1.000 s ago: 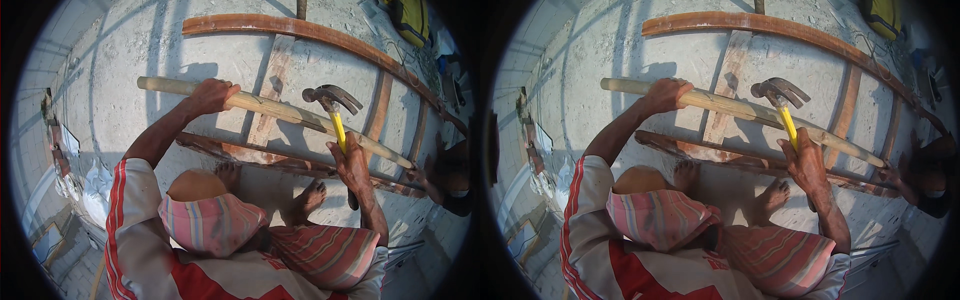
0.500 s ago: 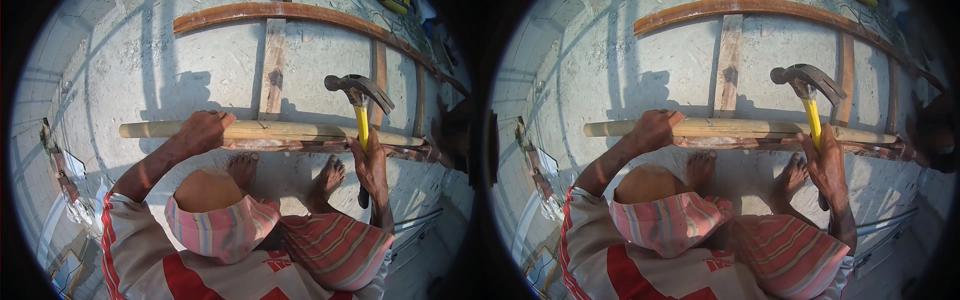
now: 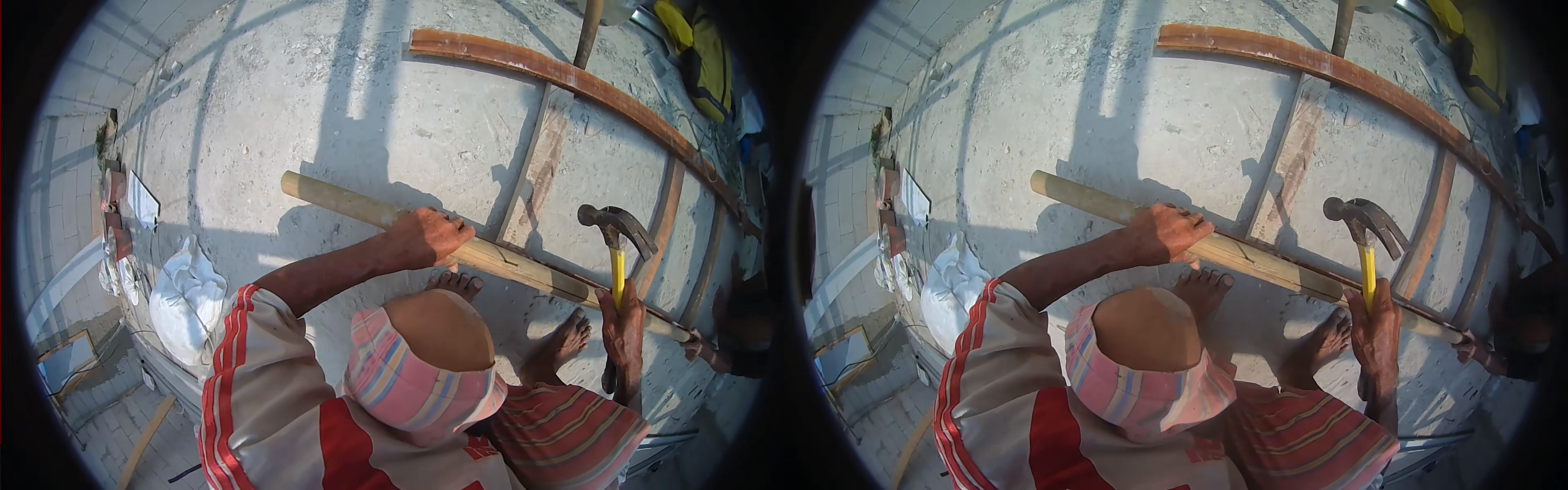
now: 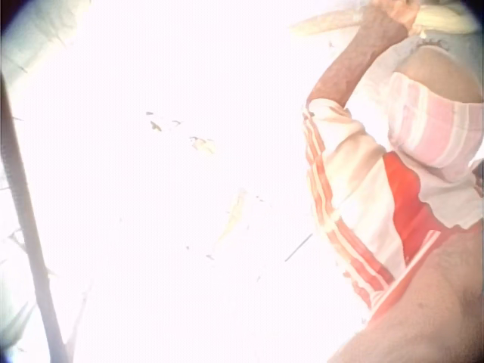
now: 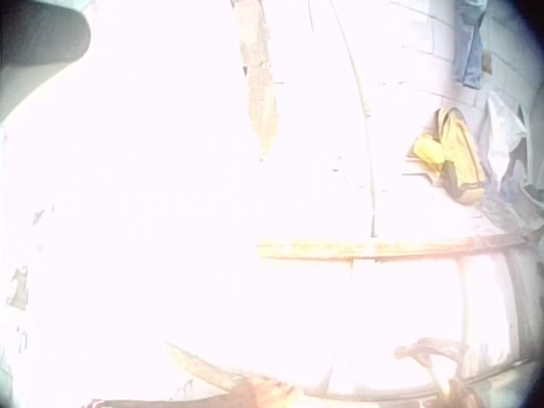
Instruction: The person constructs a wooden ladder by hammering nails through bamboo rungs into a wooden frame and sawing bamboo pieces to length.
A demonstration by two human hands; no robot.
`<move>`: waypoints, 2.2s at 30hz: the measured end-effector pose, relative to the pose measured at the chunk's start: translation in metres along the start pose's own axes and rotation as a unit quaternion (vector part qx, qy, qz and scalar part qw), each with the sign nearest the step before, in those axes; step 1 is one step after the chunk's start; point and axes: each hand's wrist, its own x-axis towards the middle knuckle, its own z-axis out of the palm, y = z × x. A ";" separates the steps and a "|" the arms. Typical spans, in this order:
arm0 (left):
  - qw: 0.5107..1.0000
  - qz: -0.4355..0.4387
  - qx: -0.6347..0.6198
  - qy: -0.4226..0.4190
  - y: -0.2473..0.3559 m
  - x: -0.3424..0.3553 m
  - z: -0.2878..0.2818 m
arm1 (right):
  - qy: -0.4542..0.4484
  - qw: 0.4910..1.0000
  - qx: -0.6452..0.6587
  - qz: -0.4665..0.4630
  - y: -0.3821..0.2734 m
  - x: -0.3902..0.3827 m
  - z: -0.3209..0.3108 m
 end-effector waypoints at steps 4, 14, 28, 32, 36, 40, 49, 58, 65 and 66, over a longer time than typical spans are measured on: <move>0.999 0.003 -0.017 0.043 -0.013 -0.020 -0.002 | -0.015 0.999 -0.032 0.002 -0.011 0.003 -0.003; 0.997 0.014 -0.052 0.059 -0.026 -0.022 -0.007 | -0.034 0.998 -0.022 -0.050 0.003 0.007 0.006; 0.999 -0.019 -0.013 0.030 -0.035 -0.039 -0.010 | -0.102 0.989 0.009 -0.102 -0.005 0.005 0.015; 0.999 -0.007 -0.012 0.052 -0.037 -0.031 0.002 | -0.126 0.986 0.026 -0.108 -0.012 -0.002 0.008; 0.998 0.009 0.039 0.045 -0.031 -0.021 0.009 | -0.130 0.986 0.020 -0.098 -0.024 -0.007 0.006; 0.997 0.037 0.007 0.067 -0.036 -0.025 0.006 | -0.112 0.987 0.006 -0.113 -0.027 -0.003 0.008; 0.994 0.031 -0.027 0.098 -0.050 -0.036 -0.004 | -0.148 0.986 -0.003 -0.070 -0.024 -0.008 0.005; 0.997 -0.019 0.039 0.058 -0.046 -0.034 0.007 | -0.196 0.977 0.035 -0.081 -0.051 -0.005 -0.007; 0.996 -0.005 0.022 0.081 -0.043 -0.034 0.006 | -0.232 0.969 0.084 -0.001 -0.059 -0.005 -0.034; 0.997 -0.002 0.029 0.074 -0.045 -0.031 0.006 | -0.208 0.976 0.042 -0.053 -0.034 -0.008 -0.025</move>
